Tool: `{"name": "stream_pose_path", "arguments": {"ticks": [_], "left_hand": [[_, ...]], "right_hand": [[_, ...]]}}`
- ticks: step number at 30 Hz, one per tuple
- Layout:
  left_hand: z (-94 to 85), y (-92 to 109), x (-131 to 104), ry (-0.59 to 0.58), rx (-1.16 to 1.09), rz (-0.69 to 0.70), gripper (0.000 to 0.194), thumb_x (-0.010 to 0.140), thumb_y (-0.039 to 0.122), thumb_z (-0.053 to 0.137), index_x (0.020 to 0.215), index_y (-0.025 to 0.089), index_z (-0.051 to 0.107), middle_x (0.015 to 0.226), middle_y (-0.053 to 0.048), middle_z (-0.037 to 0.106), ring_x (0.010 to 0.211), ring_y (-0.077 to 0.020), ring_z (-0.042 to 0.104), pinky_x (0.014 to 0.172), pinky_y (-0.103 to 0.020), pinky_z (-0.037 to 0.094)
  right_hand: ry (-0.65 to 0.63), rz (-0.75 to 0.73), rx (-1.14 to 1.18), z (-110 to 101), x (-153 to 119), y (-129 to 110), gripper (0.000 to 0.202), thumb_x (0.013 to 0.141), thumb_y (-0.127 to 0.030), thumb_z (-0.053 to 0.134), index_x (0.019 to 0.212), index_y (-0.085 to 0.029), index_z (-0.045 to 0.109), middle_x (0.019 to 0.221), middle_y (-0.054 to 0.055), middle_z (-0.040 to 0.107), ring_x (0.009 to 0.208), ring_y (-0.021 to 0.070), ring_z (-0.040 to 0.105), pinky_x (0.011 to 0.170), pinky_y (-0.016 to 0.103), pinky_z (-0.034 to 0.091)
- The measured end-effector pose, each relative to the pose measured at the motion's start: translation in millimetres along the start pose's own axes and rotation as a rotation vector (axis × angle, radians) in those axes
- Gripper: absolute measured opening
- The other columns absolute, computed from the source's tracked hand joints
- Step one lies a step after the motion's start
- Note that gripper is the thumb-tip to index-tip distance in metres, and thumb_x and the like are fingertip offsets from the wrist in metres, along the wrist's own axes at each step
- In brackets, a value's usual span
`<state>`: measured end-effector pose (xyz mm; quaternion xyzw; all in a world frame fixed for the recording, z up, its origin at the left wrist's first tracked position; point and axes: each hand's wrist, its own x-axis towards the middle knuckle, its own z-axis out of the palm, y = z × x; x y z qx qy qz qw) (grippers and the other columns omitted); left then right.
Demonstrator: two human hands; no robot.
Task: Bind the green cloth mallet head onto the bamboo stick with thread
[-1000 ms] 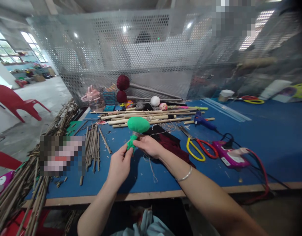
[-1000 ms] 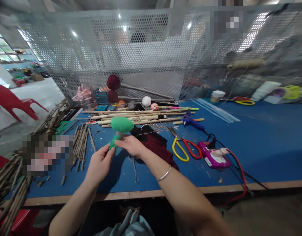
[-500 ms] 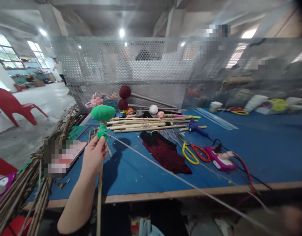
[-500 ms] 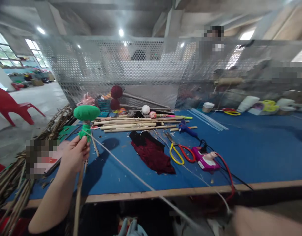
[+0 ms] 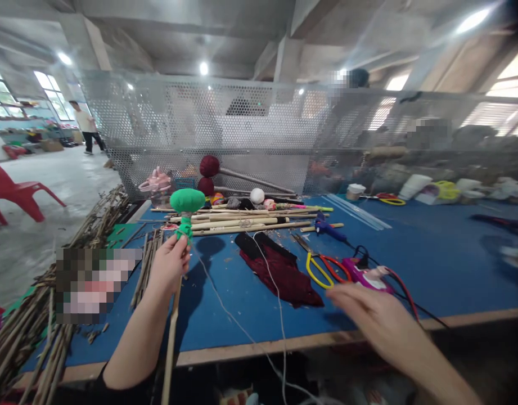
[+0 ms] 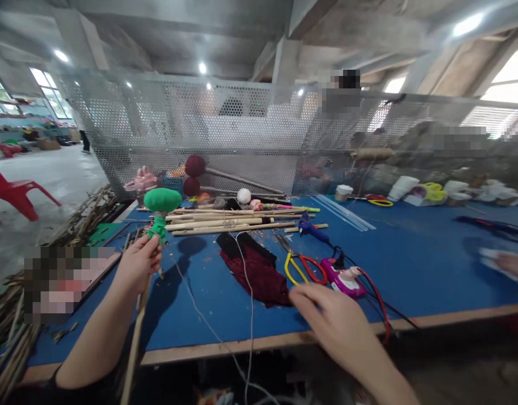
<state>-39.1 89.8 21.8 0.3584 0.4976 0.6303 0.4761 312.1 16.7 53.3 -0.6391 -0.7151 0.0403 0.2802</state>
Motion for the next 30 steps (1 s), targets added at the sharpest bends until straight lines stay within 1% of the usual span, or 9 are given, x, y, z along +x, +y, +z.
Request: {"name": "stream_pose_path", "arguments": {"ticks": [3, 5, 6, 9, 12, 14, 20, 26, 30], "left_hand": [[13.5, 1.6, 12.4, -0.062, -0.005, -0.031, 0.033, 0.062, 0.042, 0.066, 0.07, 0.019, 0.043, 0.053, 0.009, 0.042, 0.033, -0.0004, 0.028, 0.03, -0.011, 0.017], [19.1, -2.4, 19.9, -0.097, -0.005, -0.075, 0.035, 0.06, 0.043, 0.066, 0.071, 0.019, 0.043, 0.054, 0.009, 0.042, 0.033, -0.0002, 0.028, 0.03, -0.011, 0.016], [20.7, -5.9, 22.4, -0.124, -0.005, -0.103, 0.035, 0.06, 0.043, 0.066, 0.071, 0.019, 0.044, 0.055, 0.009, 0.042, 0.034, 0.0, 0.027, 0.03, -0.011, 0.016], [21.3, -19.1, 23.7, -0.17, -0.023, -0.196, 0.039, 0.059, 0.047, 0.067, 0.071, 0.018, 0.044, 0.056, 0.008, 0.041, 0.035, 0.0004, 0.026, 0.03, -0.011, 0.014], [19.1, -29.2, 20.6, -0.184, -0.024, -0.24, 0.039, 0.06, 0.049, 0.065, 0.071, 0.018, 0.044, 0.057, 0.008, 0.04, 0.035, 0.0005, 0.026, 0.031, -0.011, 0.013], [18.0, -31.9, 19.5, -0.179, -0.027, -0.256, 0.039, 0.061, 0.049, 0.065, 0.072, 0.018, 0.044, 0.057, 0.008, 0.041, 0.036, 0.0004, 0.026, 0.031, -0.011, 0.013], [16.2, -29.1, 20.5, -0.139, -0.042, -0.278, 0.037, 0.062, 0.047, 0.064, 0.072, 0.019, 0.043, 0.057, 0.009, 0.04, 0.036, 0.0, 0.027, 0.031, -0.012, 0.014], [13.3, -26.3, 21.0, -0.146, -0.033, -0.256, 0.037, 0.062, 0.048, 0.063, 0.071, 0.018, 0.043, 0.057, 0.008, 0.04, 0.036, -0.0002, 0.026, 0.031, -0.012, 0.015], [12.0, -27.2, 22.6, -0.136, -0.036, -0.263, 0.038, 0.06, 0.048, 0.064, 0.07, 0.018, 0.043, 0.056, 0.008, 0.04, 0.035, -0.0003, 0.026, 0.03, -0.012, 0.014]], "right_hand": [[-0.371, -0.133, 0.19, 51.0, 37.7, -26.8, 0.03, 0.08, -0.042, 0.046, 0.072, -0.02, 0.065, 0.067, 0.002, 0.064, 0.06, 0.0155, 0.057, 0.058, 0.024, 0.042], [-0.391, -0.147, 0.201, 83.7, 79.7, -38.3, 0.033, 0.081, -0.042, 0.044, 0.069, -0.017, 0.064, 0.061, 0.002, 0.063, 0.057, 0.0148, 0.056, 0.056, 0.024, 0.04], [-0.329, -0.148, 0.156, 98.6, 102.0, -42.3, 0.031, 0.079, -0.04, 0.046, 0.069, -0.017, 0.065, 0.065, 0.003, 0.064, 0.061, 0.0154, 0.056, 0.058, 0.024, 0.039], [-0.23, 0.004, -0.046, 135.9, 157.7, -51.2, 0.035, 0.078, -0.043, 0.046, 0.07, -0.016, 0.066, 0.076, 0.009, 0.066, 0.073, 0.021, 0.059, 0.061, 0.027, 0.039], [-0.416, 0.102, -0.115, 160.1, 188.0, -60.0, 0.028, 0.069, -0.041, 0.058, 0.066, -0.014, 0.066, 0.077, 0.013, 0.066, 0.077, 0.0257, 0.059, 0.06, 0.029, 0.04], [-0.531, 0.089, -0.057, 167.7, 200.9, -66.1, 0.018, 0.066, -0.032, 0.061, 0.064, -0.014, 0.066, 0.071, 0.011, 0.066, 0.071, 0.0225, 0.059, 0.057, 0.026, 0.04], [-0.56, 0.04, 0.176, 151.0, 261.0, -84.8, 0.021, 0.081, -0.023, 0.042, 0.078, -0.015, 0.062, 0.076, 0.004, 0.066, 0.048, 0.0079, 0.051, 0.043, 0.018, 0.034], [-0.278, -0.059, 0.772, 93.9, 321.0, -124.7, 0.016, 0.083, -0.019, 0.045, 0.07, -0.012, 0.052, 0.082, 0.007, 0.064, 0.049, 0.0047, 0.05, 0.043, 0.016, 0.033], [-0.142, -0.193, 0.858, 52.8, 337.6, -154.7, 0.014, 0.082, -0.02, 0.05, 0.071, -0.012, 0.051, 0.08, 0.005, 0.061, 0.053, 0.0044, 0.049, 0.05, 0.018, 0.038]]}}
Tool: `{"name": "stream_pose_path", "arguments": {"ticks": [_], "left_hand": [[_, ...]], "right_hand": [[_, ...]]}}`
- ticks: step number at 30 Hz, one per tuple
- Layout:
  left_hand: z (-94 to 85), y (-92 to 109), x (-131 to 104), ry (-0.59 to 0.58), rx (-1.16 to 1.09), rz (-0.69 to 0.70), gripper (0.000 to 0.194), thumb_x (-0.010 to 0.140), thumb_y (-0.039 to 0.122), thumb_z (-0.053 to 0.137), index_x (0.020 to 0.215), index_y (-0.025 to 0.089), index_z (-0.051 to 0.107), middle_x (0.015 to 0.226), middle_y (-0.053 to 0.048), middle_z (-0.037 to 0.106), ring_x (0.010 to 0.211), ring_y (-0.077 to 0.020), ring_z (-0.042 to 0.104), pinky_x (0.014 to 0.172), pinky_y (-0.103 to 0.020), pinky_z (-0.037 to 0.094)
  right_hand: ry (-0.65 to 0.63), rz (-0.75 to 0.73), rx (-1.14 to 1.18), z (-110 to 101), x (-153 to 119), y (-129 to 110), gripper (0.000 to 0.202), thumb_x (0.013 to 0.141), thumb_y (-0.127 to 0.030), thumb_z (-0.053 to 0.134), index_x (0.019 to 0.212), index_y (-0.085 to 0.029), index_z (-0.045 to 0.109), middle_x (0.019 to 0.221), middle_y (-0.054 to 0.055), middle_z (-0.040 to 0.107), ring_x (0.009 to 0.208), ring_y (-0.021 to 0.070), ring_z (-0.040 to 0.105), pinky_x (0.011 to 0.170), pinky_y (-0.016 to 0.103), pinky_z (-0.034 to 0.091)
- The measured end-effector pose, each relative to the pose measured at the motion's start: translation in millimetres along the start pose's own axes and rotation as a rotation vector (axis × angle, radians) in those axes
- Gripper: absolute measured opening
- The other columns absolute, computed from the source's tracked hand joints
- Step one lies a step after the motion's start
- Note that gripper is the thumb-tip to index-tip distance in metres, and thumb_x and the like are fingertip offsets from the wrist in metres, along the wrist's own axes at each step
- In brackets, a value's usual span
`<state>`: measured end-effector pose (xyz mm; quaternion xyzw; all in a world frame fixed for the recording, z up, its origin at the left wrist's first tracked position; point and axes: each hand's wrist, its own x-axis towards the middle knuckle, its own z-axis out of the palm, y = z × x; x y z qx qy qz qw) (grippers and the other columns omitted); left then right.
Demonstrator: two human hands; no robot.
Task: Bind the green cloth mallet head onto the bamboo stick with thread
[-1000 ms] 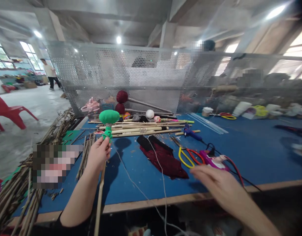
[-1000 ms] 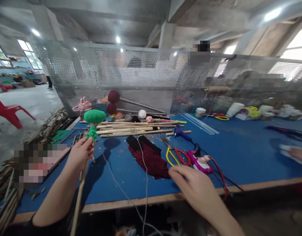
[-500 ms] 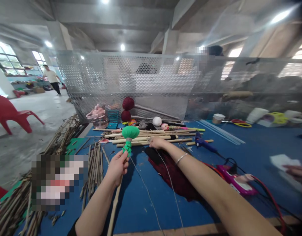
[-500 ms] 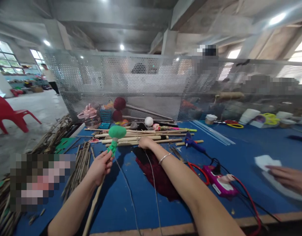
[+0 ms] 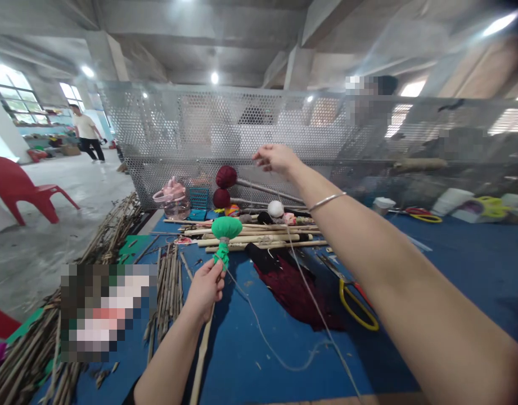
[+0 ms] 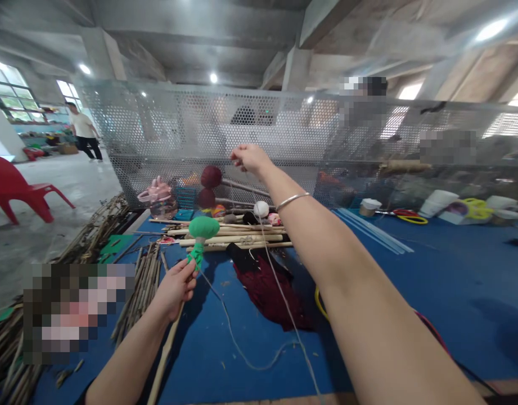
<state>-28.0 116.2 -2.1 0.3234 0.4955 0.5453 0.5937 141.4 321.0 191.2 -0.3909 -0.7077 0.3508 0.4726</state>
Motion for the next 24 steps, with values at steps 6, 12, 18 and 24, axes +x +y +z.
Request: {"name": "stream_pose_path", "arguments": {"ticks": [6, 12, 18, 24], "left_hand": [[-2.3, -4.3, 4.3, -0.002, 0.003, 0.007, 0.036, 0.062, 0.047, 0.063, 0.071, 0.018, 0.043, 0.057, 0.008, 0.04, 0.036, -0.0006, 0.027, 0.031, -0.012, 0.015], [-4.4, -5.9, 2.7, -0.006, 0.017, 0.027, 0.037, 0.062, 0.048, 0.063, 0.073, 0.018, 0.044, 0.058, 0.008, 0.041, 0.037, -0.0007, 0.029, 0.031, -0.011, 0.016], [-4.7, -3.0, -0.4, -0.004, 0.012, 0.038, 0.037, 0.062, 0.048, 0.063, 0.073, 0.018, 0.044, 0.057, 0.008, 0.04, 0.036, -0.0005, 0.029, 0.031, -0.011, 0.017], [9.6, -3.6, -15.1, -0.09, 0.058, 0.043, 0.035, 0.063, 0.047, 0.063, 0.069, 0.018, 0.044, 0.054, 0.008, 0.039, 0.034, -0.0012, 0.027, 0.031, -0.012, 0.015]], "right_hand": [[0.179, -0.239, -0.077, -13.4, -2.8, -59.8, 0.015, 0.084, -0.021, 0.049, 0.071, -0.014, 0.052, 0.081, 0.004, 0.058, 0.066, 0.0083, 0.05, 0.055, 0.022, 0.04], [0.302, -0.511, -0.139, -35.8, -61.2, -99.8, 0.018, 0.085, -0.025, 0.046, 0.07, -0.019, 0.055, 0.077, 0.002, 0.058, 0.063, 0.0091, 0.051, 0.05, 0.021, 0.036], [-0.331, -0.07, -0.446, -41.1, -177.6, -31.3, 0.025, 0.083, -0.034, 0.048, 0.071, -0.018, 0.062, 0.069, 0.004, 0.061, 0.061, 0.0132, 0.053, 0.06, 0.027, 0.043], [-0.108, 0.16, -0.531, 7.7, -238.5, 61.6, 0.027, 0.069, -0.033, 0.064, 0.09, -0.016, 0.06, 0.09, 0.009, 0.063, 0.084, 0.0207, 0.057, 0.075, 0.033, 0.042]]}}
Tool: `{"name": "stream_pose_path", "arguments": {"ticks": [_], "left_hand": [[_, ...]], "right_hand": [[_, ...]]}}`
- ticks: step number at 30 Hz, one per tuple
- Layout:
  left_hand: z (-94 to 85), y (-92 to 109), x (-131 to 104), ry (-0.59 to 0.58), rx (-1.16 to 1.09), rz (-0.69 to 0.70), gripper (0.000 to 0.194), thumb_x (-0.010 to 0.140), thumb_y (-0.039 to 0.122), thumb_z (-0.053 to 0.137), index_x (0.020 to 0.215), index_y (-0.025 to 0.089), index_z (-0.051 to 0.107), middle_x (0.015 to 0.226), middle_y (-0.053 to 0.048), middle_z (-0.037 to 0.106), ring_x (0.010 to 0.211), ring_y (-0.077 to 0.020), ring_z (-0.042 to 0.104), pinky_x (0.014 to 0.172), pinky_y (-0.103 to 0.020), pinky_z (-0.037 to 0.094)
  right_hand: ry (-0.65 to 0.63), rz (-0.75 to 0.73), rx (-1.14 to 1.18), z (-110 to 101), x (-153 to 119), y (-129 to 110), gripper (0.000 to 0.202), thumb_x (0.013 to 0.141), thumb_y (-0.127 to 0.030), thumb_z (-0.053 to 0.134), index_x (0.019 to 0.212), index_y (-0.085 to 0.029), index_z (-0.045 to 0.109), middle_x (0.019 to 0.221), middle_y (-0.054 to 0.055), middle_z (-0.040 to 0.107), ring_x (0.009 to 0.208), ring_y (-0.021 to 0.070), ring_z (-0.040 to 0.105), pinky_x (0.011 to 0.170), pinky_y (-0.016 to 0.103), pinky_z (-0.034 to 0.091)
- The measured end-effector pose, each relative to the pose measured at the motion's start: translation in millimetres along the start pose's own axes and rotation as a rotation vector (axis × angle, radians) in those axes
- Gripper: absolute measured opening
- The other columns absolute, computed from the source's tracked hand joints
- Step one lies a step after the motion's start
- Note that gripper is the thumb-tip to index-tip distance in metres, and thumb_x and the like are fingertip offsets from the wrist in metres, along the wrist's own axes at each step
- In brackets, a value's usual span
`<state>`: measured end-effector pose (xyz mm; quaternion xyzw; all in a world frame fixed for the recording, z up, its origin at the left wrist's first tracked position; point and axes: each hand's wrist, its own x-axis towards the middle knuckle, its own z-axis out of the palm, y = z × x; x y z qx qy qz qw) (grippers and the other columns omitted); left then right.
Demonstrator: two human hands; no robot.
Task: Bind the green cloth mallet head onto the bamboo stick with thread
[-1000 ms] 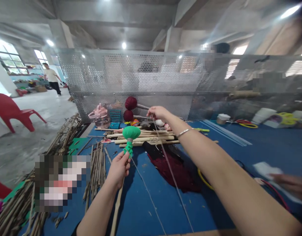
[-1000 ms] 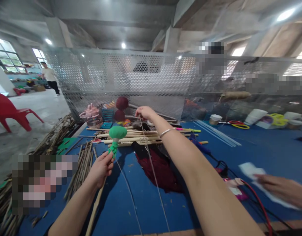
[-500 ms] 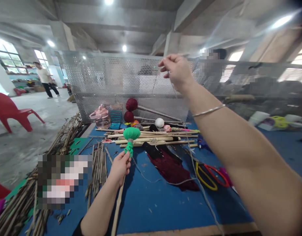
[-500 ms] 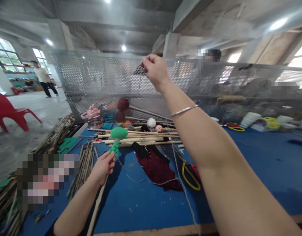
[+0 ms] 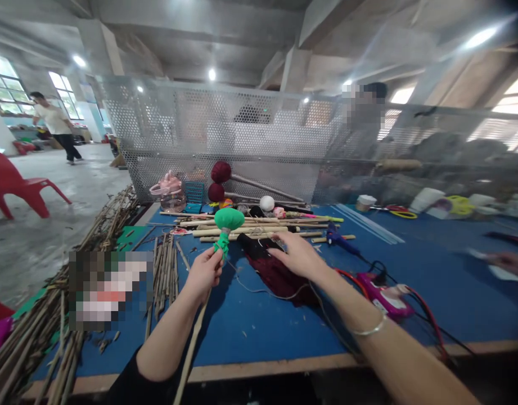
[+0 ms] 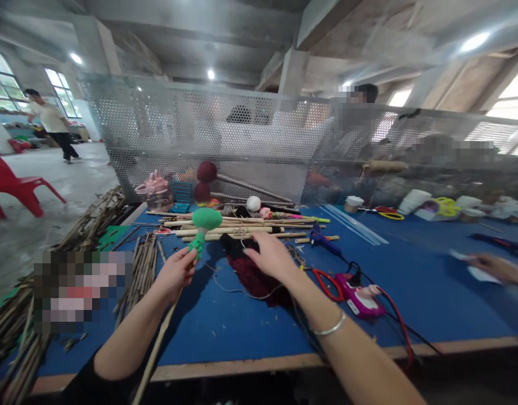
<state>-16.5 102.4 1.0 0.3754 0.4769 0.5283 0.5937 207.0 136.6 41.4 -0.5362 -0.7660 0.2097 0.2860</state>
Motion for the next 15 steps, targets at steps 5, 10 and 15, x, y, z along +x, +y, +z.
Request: {"name": "stream_pose_path", "arguments": {"ticks": [5, 10, 15], "left_hand": [[17.3, -3.1, -22.4, 0.006, 0.164, 0.148, 0.025, 0.068, 0.041, 0.061, 0.071, 0.017, 0.055, 0.047, 0.007, 0.04, 0.036, -0.0046, 0.029, 0.035, -0.016, 0.019], [14.2, 0.2, -40.8, 0.19, 0.391, 0.338, 0.018, 0.068, 0.033, 0.06, 0.076, 0.018, 0.065, 0.049, 0.002, 0.049, 0.045, -0.0105, 0.039, 0.041, -0.019, 0.026], [11.7, -3.6, -49.4, 0.265, 0.551, 0.44, 0.024, 0.07, 0.031, 0.058, 0.088, 0.018, 0.068, 0.054, 0.002, 0.052, 0.047, -0.0104, 0.039, 0.046, -0.019, 0.028]], "right_hand": [[-0.306, -0.027, 0.811, 63.3, -2.0, -31.4, 0.041, 0.07, -0.045, 0.062, 0.099, -0.017, 0.053, 0.083, 0.004, 0.062, 0.076, 0.0142, 0.057, 0.071, 0.028, 0.044], [-0.322, 0.001, 0.821, 57.5, -20.2, -49.4, 0.033, 0.068, -0.047, 0.063, 0.068, -0.014, 0.056, 0.056, -0.003, 0.049, 0.051, 0.0081, 0.042, 0.05, 0.021, 0.035], [-0.194, -0.054, 0.936, 23.5, -26.4, -60.1, 0.031, 0.075, -0.046, 0.055, 0.065, -0.017, 0.057, 0.039, -0.008, 0.029, 0.036, 0.0057, 0.022, 0.037, 0.021, 0.017]]}}
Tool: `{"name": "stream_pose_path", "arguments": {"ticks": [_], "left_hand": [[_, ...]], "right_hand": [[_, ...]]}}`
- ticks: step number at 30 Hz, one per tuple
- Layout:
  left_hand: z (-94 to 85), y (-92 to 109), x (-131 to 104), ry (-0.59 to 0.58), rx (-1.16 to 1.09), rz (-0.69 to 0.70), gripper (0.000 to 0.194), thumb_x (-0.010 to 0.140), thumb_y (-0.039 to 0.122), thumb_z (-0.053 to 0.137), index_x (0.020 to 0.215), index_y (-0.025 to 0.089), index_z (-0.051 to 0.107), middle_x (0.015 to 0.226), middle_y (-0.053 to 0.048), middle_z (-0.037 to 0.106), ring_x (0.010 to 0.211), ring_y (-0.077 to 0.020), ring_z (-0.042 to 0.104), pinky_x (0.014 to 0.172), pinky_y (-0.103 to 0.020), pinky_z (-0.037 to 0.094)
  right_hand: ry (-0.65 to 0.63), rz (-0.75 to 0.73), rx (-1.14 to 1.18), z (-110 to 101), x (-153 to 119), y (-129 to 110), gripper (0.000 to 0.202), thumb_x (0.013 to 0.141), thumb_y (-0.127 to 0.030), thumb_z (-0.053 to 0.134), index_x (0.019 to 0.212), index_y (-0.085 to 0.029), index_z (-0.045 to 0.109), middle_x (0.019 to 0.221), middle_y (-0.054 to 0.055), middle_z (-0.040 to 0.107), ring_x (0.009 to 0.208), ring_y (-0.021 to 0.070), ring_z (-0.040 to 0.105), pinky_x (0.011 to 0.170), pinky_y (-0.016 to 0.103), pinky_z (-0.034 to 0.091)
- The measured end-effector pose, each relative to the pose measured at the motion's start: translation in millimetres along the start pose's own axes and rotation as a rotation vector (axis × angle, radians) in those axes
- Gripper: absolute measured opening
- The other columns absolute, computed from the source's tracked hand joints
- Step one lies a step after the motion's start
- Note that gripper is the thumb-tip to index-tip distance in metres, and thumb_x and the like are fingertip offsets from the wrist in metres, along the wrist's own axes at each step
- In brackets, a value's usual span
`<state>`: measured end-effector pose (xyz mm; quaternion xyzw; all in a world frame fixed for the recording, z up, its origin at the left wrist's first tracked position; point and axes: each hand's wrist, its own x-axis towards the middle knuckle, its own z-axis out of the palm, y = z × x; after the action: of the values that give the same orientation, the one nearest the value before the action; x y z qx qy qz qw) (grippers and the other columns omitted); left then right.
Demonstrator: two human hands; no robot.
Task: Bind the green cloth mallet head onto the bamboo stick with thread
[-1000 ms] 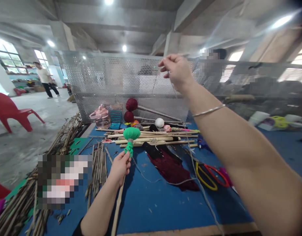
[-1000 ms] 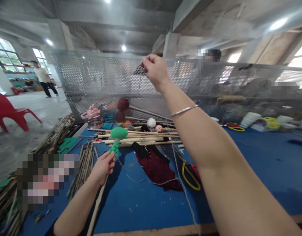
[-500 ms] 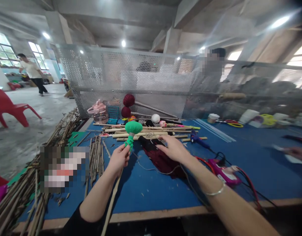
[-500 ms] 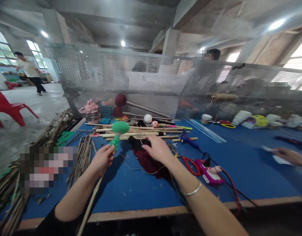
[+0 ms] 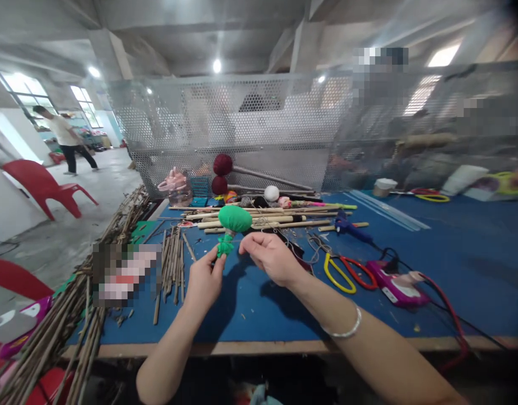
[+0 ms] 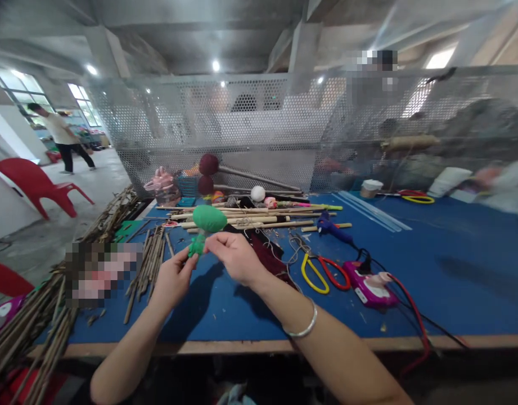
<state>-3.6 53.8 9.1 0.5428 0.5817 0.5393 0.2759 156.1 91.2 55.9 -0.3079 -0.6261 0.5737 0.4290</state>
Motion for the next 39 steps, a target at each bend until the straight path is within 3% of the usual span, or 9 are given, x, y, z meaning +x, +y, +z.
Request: {"name": "stream_pose_path", "arguments": {"ticks": [4, 7, 13, 18, 24, 27, 31, 35, 39], "left_hand": [[-3.7, -3.4, -4.1, 0.017, -0.051, -0.05, 0.021, 0.072, 0.037, 0.057, 0.078, 0.018, 0.065, 0.051, 0.004, 0.047, 0.042, -0.0077, 0.035, 0.041, -0.018, 0.025], [-11.7, -2.5, -4.4, -0.019, -0.261, -0.219, 0.025, 0.071, 0.042, 0.059, 0.069, 0.018, 0.054, 0.05, 0.006, 0.041, 0.038, -0.0046, 0.031, 0.036, -0.016, 0.021], [-17.9, 8.4, -7.9, -0.302, -0.823, -0.452, 0.025, 0.069, 0.037, 0.065, 0.071, 0.017, 0.049, 0.056, 0.007, 0.038, 0.036, 0.0005, 0.018, 0.03, -0.01, 0.014], [0.2, 4.2, -14.5, -0.503, -1.149, -0.649, 0.02, 0.073, 0.032, 0.06, 0.086, 0.017, 0.055, 0.053, 0.009, 0.02, 0.04, -0.0003, -0.003, 0.027, -0.009, -0.002], [27.8, -3.3, -21.2, -0.486, -1.178, -0.689, 0.017, 0.078, 0.033, 0.054, 0.075, 0.017, 0.051, 0.049, 0.01, 0.012, 0.038, -0.0009, -0.004, 0.027, -0.009, 0.0], [37.7, -5.5, -20.1, -0.511, -1.091, -0.637, 0.033, 0.07, 0.047, 0.059, 0.08, 0.017, 0.049, 0.045, 0.011, 0.025, 0.033, 0.0006, 0.008, 0.027, -0.01, 0.008], [48.2, -9.3, -19.4, -0.293, -0.675, -0.467, 0.04, 0.061, 0.043, 0.07, 0.083, 0.019, 0.046, 0.05, 0.008, 0.048, 0.027, -0.0003, 0.025, 0.027, -0.013, 0.016], [42.7, -8.4, -15.3, -0.148, -0.388, -0.388, 0.033, 0.064, 0.043, 0.067, 0.066, 0.014, 0.049, 0.047, 0.005, 0.049, 0.034, -0.0033, 0.04, 0.033, -0.014, 0.029], [21.6, -3.9, -8.7, -0.223, -0.544, -0.475, 0.034, 0.064, 0.042, 0.067, 0.062, 0.012, 0.05, 0.052, 0.003, 0.05, 0.041, -0.0024, 0.042, 0.038, -0.013, 0.033]], "right_hand": [[0.051, 0.007, 0.154, -12.0, 7.7, 6.8, 0.029, 0.07, -0.046, 0.058, 0.064, -0.018, 0.053, 0.035, -0.01, 0.024, 0.032, 0.005, 0.015, 0.034, 0.02, 0.013], [0.033, 0.035, 0.041, -24.2, 12.3, 26.4, 0.03, 0.07, -0.045, 0.058, 0.063, -0.016, 0.054, 0.035, -0.009, 0.028, 0.032, 0.0053, 0.019, 0.035, 0.02, 0.014], [-0.022, -0.055, -0.278, -30.9, 27.8, 47.0, 0.02, 0.072, -0.032, 0.056, 0.064, -0.014, 0.059, 0.051, -0.003, 0.05, 0.048, 0.0085, 0.041, 0.048, 0.021, 0.033], [-0.048, -0.135, -0.262, -14.8, 45.1, 65.6, 0.02, 0.074, -0.03, 0.052, 0.068, -0.014, 0.061, 0.065, 0.0, 0.059, 0.062, 0.0122, 0.049, 0.064, 0.026, 0.04], [-0.05, -0.158, -0.157, -9.7, 41.6, 76.8, 0.021, 0.07, -0.024, 0.052, 0.083, -0.016, 0.066, 0.082, 0.004, 0.065, 0.077, 0.0173, 0.056, 0.076, 0.032, 0.043], [-0.063, -0.167, -0.241, -14.9, 36.4, 79.1, 0.024, 0.069, -0.019, 0.05, 0.083, -0.015, 0.068, 0.078, 0.006, 0.066, 0.075, 0.0178, 0.057, 0.074, 0.032, 0.044], [0.001, -0.114, -0.275, -20.4, 35.6, 88.2, 0.029, 0.065, -0.012, 0.048, 0.084, -0.012, 0.069, 0.077, 0.007, 0.067, 0.069, 0.0166, 0.057, 0.065, 0.029, 0.046], [0.027, -0.084, -0.229, -23.4, 41.7, 93.9, 0.027, 0.068, -0.012, 0.047, 0.083, -0.011, 0.068, 0.074, 0.005, 0.066, 0.069, 0.0149, 0.057, 0.066, 0.027, 0.044], [-0.002, -0.015, -0.058, -28.5, 45.2, 90.2, 0.017, 0.069, -0.019, 0.056, 0.081, -0.012, 0.066, 0.063, 0.0, 0.061, 0.051, 0.0078, 0.047, 0.051, 0.02, 0.037]]}}
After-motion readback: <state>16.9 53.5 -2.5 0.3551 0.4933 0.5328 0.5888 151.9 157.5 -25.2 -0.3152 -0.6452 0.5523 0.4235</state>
